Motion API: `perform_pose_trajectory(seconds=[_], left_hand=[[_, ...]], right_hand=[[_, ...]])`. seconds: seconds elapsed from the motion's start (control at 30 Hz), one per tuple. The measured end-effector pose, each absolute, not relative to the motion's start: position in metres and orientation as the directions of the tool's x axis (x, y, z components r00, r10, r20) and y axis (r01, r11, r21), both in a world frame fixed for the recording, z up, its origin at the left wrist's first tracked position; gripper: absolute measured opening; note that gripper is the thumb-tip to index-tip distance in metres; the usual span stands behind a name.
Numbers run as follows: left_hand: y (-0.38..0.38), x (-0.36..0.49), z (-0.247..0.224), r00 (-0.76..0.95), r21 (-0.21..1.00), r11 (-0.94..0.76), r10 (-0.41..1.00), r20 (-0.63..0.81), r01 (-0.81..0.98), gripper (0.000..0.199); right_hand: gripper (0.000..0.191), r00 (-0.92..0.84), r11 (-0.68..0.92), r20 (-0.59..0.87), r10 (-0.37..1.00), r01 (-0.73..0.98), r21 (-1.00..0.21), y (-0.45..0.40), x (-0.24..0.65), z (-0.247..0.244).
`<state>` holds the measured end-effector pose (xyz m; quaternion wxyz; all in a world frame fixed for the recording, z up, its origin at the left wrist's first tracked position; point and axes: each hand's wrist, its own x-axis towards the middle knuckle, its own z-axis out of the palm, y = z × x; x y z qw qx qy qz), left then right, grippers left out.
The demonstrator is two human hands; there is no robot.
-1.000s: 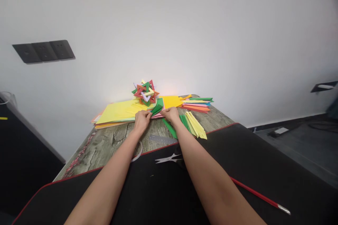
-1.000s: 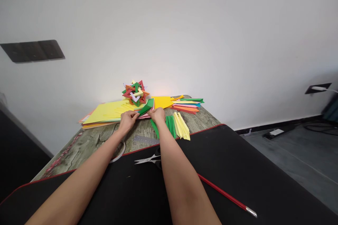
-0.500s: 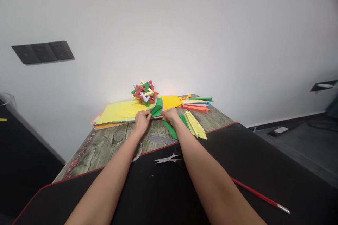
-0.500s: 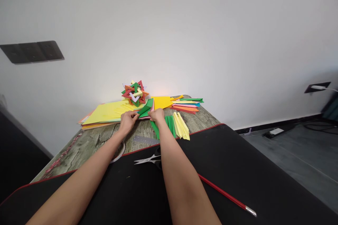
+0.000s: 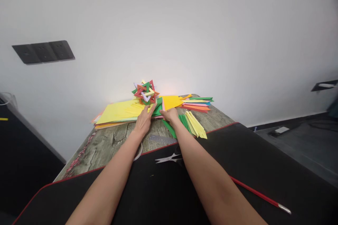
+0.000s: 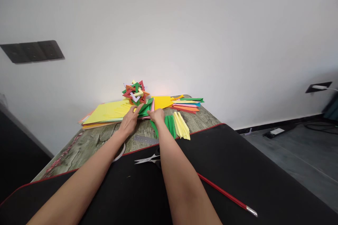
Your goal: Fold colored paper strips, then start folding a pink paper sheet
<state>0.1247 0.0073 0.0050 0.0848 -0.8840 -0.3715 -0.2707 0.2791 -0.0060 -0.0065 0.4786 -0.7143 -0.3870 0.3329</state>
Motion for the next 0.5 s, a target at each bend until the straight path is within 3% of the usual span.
perform_pose_trajectory(seconds=[0.1,0.37,0.5], left_hand=[[0.008,0.125,0.005,0.595,0.031,-0.718,0.6,0.535,0.695,0.065],[0.017,0.128,-0.002,0.593,0.0,-0.706,0.595,0.543,0.708,0.026],[0.018,0.128,-0.002,0.597,-0.007,-0.709,0.587,0.546,0.705,0.027]], right_hand=[[0.024,0.476,-0.242,-0.101,0.874,0.245,-0.939,-0.009,0.279,-0.005],[0.028,0.459,-0.213,-0.077,0.885,0.254,-0.943,-0.013,0.278,-0.003],[0.027,0.449,-0.188,-0.069,0.891,0.227,-0.956,-0.014,0.278,-0.004]])
